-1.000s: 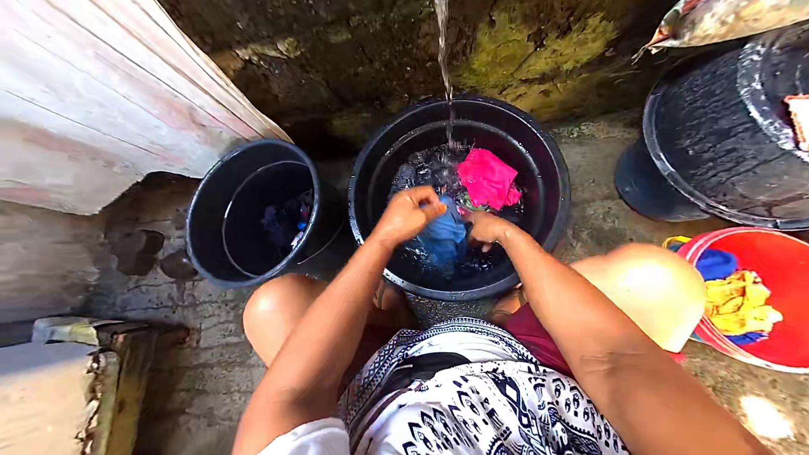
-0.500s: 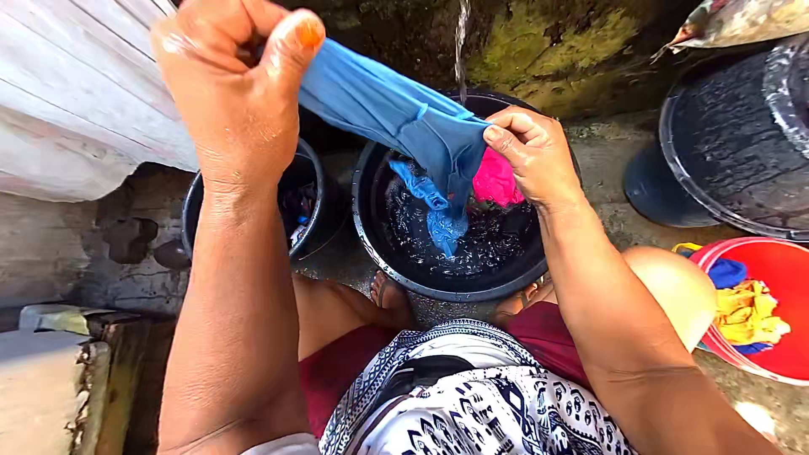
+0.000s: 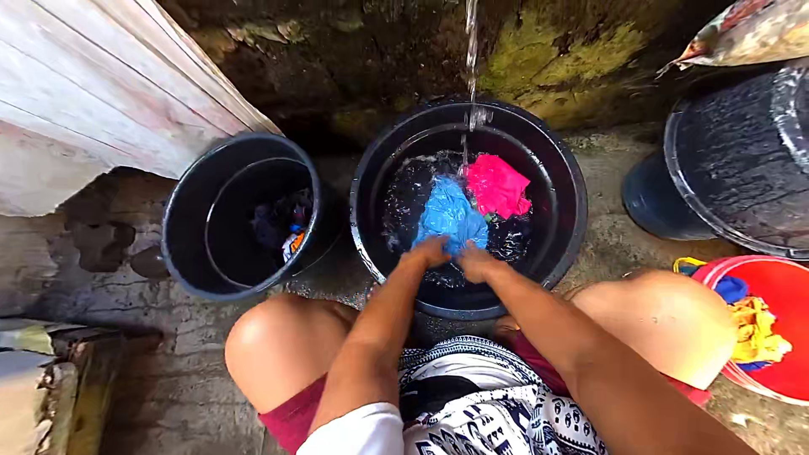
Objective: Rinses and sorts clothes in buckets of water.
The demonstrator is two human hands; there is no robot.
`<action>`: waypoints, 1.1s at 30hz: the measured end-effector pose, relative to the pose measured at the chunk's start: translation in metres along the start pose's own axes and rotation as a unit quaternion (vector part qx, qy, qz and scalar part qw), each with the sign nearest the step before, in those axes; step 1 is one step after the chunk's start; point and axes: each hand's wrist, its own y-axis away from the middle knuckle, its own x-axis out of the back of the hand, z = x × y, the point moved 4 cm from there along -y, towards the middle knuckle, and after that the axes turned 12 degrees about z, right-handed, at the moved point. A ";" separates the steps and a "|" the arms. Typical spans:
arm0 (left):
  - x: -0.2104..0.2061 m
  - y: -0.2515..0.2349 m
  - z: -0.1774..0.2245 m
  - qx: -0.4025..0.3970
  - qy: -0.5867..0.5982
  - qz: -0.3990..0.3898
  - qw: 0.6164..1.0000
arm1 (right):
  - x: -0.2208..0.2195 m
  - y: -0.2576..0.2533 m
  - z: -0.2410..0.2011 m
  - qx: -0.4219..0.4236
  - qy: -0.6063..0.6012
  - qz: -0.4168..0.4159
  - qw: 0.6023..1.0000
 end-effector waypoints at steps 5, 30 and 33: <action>-0.049 0.018 0.014 0.024 -0.197 -0.173 0.965 | 0.008 0.017 -0.008 0.025 -0.016 -0.169 0.985; 0.124 0.088 0.030 -0.059 0.258 0.434 0.861 | 0.202 0.127 -0.103 0.314 -0.665 0.373 0.566; 0.147 0.075 0.049 -0.118 0.383 0.457 0.794 | 0.200 0.119 -0.046 0.293 -0.665 0.367 0.581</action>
